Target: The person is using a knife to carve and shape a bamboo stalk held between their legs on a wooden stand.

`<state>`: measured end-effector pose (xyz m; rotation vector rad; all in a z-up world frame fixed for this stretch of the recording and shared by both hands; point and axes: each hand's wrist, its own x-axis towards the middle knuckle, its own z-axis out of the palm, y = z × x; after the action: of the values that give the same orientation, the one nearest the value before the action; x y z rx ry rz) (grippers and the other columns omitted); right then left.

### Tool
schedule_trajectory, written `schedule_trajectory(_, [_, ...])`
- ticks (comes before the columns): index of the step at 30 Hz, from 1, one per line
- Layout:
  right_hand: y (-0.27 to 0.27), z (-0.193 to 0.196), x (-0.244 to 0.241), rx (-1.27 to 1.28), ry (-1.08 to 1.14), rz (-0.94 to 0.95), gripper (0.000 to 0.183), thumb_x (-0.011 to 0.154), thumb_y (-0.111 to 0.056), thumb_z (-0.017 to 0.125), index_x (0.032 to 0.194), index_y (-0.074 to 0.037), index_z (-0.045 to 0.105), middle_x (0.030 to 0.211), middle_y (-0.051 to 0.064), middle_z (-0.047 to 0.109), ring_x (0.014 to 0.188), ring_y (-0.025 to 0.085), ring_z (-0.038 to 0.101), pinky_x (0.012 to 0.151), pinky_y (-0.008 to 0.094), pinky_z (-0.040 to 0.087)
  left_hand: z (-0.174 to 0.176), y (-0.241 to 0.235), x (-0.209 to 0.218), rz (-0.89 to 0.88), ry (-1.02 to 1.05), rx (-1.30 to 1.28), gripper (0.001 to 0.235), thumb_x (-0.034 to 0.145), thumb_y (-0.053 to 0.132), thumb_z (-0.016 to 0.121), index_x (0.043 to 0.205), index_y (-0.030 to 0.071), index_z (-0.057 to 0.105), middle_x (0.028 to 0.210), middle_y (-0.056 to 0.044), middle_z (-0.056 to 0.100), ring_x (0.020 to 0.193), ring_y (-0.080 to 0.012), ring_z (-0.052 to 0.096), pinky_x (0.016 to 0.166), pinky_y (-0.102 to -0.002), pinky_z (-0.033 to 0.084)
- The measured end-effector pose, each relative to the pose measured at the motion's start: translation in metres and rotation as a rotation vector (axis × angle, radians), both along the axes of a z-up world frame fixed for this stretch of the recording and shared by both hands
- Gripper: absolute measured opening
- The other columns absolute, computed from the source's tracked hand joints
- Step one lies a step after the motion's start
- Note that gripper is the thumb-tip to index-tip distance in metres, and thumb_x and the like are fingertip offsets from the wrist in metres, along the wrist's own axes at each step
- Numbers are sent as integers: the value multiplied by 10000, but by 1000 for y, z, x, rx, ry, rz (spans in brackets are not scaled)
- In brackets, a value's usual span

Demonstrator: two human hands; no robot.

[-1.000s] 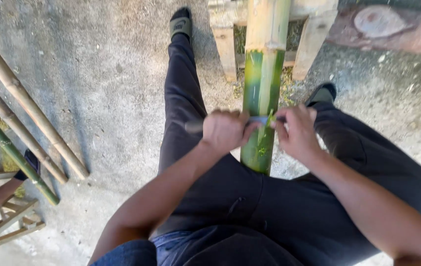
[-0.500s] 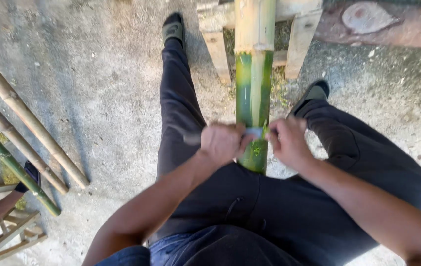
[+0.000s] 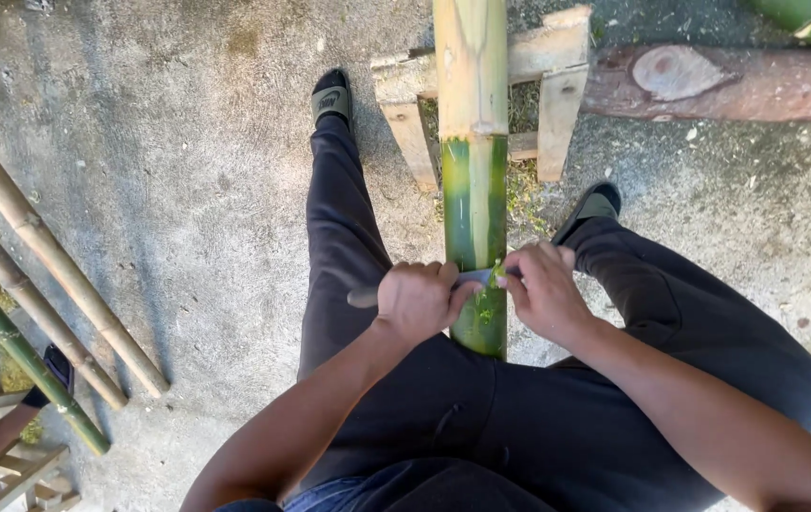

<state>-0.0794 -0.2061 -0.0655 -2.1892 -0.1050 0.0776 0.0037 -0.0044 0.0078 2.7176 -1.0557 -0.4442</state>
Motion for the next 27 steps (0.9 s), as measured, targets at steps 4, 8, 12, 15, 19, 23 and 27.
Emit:
schedule_trajectory(4, [1, 1, -7, 15, -63, -67, 202, 916, -101, 728, 1056, -56, 589, 975, 81, 616, 971, 266, 544, 887, 399, 324, -4, 5, -11, 6, 58, 68, 487, 977, 521, 639, 695, 125, 624, 534, -51, 612, 433, -221, 621, 451, -383, 489])
schedule_trajectory(8, [3, -4, -8, -17, -32, 15, 221, 854, -120, 739, 1011, -55, 598, 894, 96, 606, 912, 273, 544, 859, 438, 313, -9, 9, -10, -5, -6, -10, 466, 957, 518, 640, 717, 118, 627, 547, -67, 623, 464, -225, 637, 486, -378, 504])
schedule_trajectory(12, [-2, -2, 4, -7, -26, -58, 188, 934, -140, 701, 1060, -65, 584, 974, 90, 629, 981, 268, 546, 894, 413, 327, -9, 1, -2, 23, 11, 22, 475, 954, 509, 655, 700, 109, 633, 574, -81, 654, 480, -245, 649, 498, -391, 509])
schedule_trajectory(15, [9, -11, -29, -83, 224, 64, 140, 857, -148, 711, 961, -117, 622, 861, 64, 630, 922, 244, 558, 882, 413, 324, -10, 18, -31, 10, 66, -34, 457, 938, 504, 668, 740, 92, 652, 605, -96, 666, 501, -251, 658, 496, -385, 515])
schedule_trajectory(19, [-2, -14, 2, 47, 228, 131, 169, 933, -260, 704, 989, -129, 614, 859, 37, 643, 895, 207, 581, 892, 403, 330, -5, 11, -22, 60, 127, -17, 458, 936, 508, 670, 760, 85, 661, 622, -95, 672, 491, -245, 658, 484, -375, 520])
schedule_trajectory(23, [-18, -22, 39, 76, 67, 82, 226, 872, -330, 747, 950, -147, 638, 848, 9, 655, 887, 188, 589, 895, 398, 347, 2, -10, 16, 112, 70, 92, 463, 927, 534, 674, 771, 99, 674, 617, -81, 675, 465, -233, 649, 447, -379, 500])
schedule_trajectory(27, [-36, -24, 80, 105, -13, 19, 272, 891, -312, 778, 1024, -117, 643, 902, 22, 646, 921, 203, 577, 919, 399, 356, -10, -30, 75, 51, -49, 117, 448, 914, 543, 668, 735, 133, 678, 600, -52, 665, 480, -207, 650, 444, -384, 492])
